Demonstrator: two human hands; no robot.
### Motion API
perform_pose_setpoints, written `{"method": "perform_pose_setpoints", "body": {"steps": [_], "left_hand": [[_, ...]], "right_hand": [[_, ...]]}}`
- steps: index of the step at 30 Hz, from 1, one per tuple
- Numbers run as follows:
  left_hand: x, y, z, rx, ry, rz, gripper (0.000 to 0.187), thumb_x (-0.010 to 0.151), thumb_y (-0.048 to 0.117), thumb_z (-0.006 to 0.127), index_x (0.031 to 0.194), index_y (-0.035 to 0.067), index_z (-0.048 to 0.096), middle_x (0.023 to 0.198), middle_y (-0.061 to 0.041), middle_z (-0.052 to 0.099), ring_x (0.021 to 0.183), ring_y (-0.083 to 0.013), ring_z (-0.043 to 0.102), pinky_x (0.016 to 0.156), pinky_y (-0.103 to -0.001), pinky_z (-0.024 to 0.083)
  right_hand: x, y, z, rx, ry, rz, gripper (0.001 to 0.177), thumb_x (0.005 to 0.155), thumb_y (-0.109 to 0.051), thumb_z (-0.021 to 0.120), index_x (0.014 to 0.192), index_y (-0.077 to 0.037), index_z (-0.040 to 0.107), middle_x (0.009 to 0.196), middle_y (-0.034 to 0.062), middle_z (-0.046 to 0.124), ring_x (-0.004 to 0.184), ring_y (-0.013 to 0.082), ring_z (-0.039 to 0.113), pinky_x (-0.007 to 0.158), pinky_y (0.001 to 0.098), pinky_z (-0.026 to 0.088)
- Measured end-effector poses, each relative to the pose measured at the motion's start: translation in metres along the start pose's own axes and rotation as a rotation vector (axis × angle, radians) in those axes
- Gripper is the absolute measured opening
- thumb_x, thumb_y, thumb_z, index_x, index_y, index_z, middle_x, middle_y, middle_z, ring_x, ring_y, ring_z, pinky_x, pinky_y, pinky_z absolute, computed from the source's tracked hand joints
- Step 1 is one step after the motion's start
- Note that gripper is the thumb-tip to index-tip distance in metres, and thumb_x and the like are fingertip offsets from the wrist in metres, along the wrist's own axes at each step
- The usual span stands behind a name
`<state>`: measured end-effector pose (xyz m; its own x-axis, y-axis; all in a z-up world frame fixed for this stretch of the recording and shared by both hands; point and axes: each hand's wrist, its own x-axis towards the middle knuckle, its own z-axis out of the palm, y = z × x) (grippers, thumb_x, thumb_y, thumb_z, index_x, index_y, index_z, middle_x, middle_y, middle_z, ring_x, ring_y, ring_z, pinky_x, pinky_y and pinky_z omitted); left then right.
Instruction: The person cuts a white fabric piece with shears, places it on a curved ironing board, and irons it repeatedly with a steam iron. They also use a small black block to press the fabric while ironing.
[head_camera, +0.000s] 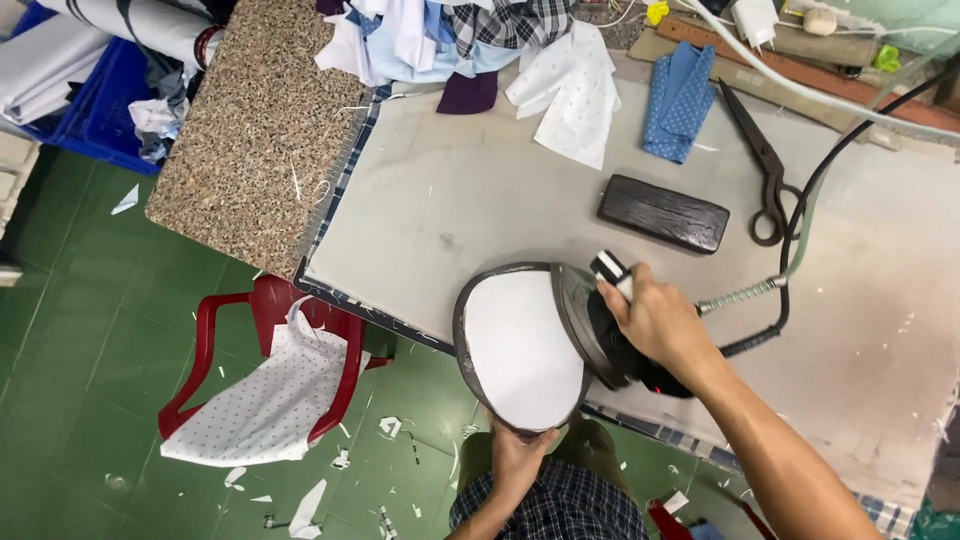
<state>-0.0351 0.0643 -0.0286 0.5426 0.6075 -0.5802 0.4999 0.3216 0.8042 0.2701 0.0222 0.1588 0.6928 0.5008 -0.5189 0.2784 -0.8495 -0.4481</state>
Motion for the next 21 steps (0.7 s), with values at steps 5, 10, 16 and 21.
{"method": "perform_pose_setpoints", "body": {"steps": [5,10,16,21], "left_hand": [[-0.019,0.009,0.042,0.246,-0.282,-0.054,0.044,0.091,0.040,0.078,0.110,0.013,0.049,0.098,-0.004,0.059,0.083,-0.0161,0.058,0.089,-0.032,0.063],[-0.037,0.103,0.030,0.449,-0.940,0.306,0.039,0.101,0.030,0.068,0.128,0.001,0.068,0.103,-0.018,0.074,0.079,-0.0251,0.074,0.072,-0.035,0.064],[0.085,0.112,-0.035,0.549,0.228,0.973,0.045,0.100,0.029,0.059,0.137,0.002,0.058,0.137,-0.017,0.065,0.129,-0.0315,0.060,0.113,-0.049,0.045],[0.125,0.097,-0.030,0.307,0.117,1.033,0.061,0.103,0.035,0.038,0.147,-0.006,0.044,0.150,-0.023,0.052,0.142,-0.0390,0.045,0.121,-0.051,0.031]], "right_hand": [[-0.034,0.027,-0.030,-0.134,-0.139,0.206,0.060,0.101,-0.061,0.039,0.124,-0.006,0.046,0.093,0.0268,0.076,0.086,0.0462,0.072,0.073,0.0545,0.054],[-0.063,0.052,-0.044,-0.174,-0.071,0.316,0.056,0.102,-0.061,0.042,0.115,-0.007,0.045,0.080,0.0229,0.075,0.075,0.0444,0.069,0.066,0.0499,0.051],[-0.059,0.022,-0.030,-0.102,-0.122,0.263,0.050,0.101,-0.059,0.044,0.117,-0.012,0.046,0.095,0.0180,0.076,0.075,0.0326,0.074,0.064,0.0449,0.061],[-0.015,0.008,0.002,-0.216,0.007,0.089,0.063,0.101,-0.062,0.038,0.127,-0.008,0.056,0.101,0.0281,0.076,0.097,0.0439,0.076,0.083,0.0540,0.059]]}}
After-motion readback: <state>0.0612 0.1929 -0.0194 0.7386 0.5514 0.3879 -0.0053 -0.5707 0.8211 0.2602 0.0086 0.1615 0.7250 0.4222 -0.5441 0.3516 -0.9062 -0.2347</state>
